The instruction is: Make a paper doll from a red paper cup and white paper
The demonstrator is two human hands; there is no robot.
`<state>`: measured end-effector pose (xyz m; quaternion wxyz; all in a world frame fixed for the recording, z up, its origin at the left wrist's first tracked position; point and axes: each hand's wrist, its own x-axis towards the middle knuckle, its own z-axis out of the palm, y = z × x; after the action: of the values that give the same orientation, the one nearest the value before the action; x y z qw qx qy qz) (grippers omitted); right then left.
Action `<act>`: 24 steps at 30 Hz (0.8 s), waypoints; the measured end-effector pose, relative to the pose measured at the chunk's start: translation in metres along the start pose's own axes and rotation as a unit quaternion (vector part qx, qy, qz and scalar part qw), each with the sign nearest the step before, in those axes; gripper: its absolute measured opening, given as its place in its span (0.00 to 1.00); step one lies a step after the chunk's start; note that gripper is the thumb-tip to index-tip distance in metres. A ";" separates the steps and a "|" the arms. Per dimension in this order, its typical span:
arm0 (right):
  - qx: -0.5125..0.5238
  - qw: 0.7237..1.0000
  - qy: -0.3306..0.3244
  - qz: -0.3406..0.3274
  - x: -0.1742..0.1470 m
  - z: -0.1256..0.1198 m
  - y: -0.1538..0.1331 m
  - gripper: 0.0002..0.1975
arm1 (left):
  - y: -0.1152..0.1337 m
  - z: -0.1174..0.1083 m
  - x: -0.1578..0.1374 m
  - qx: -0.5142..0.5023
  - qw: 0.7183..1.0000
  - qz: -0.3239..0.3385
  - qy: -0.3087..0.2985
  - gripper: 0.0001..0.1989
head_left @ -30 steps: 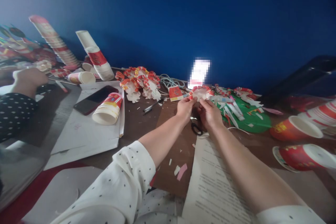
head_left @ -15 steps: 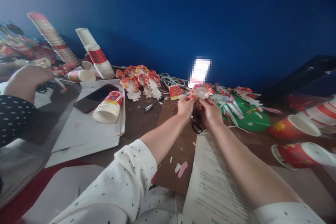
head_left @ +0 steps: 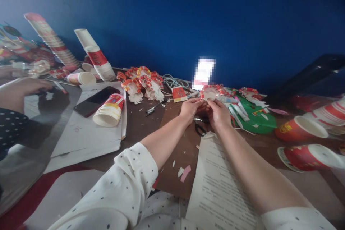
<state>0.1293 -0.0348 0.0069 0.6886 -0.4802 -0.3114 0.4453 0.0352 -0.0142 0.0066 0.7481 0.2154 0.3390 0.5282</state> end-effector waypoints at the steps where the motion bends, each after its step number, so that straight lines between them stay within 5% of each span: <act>1: -0.001 1.000 0.001 -0.001 0.000 0.000 0.000 0.09 | 0.001 0.000 0.000 0.013 1.000 0.006 -0.008 0.04; 9: -0.032 0.999 -0.036 -0.022 -0.004 0.000 0.002 0.10 | -0.004 -0.006 0.008 0.068 0.996 0.039 -0.041 0.04; 17: -0.219 0.972 0.059 -0.063 -0.002 -0.001 0.005 0.11 | -0.011 -0.005 0.004 0.204 0.971 0.106 0.063 0.04; 24: -0.064 0.998 0.028 -0.012 0.000 0.004 0.014 0.09 | -0.012 -0.007 0.009 0.176 0.979 0.078 0.074 0.05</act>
<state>0.1218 -0.0315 -0.0045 0.6701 -0.5316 -0.3257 0.4029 0.0404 -0.0100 -0.0090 0.6282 0.3297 0.4630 0.5314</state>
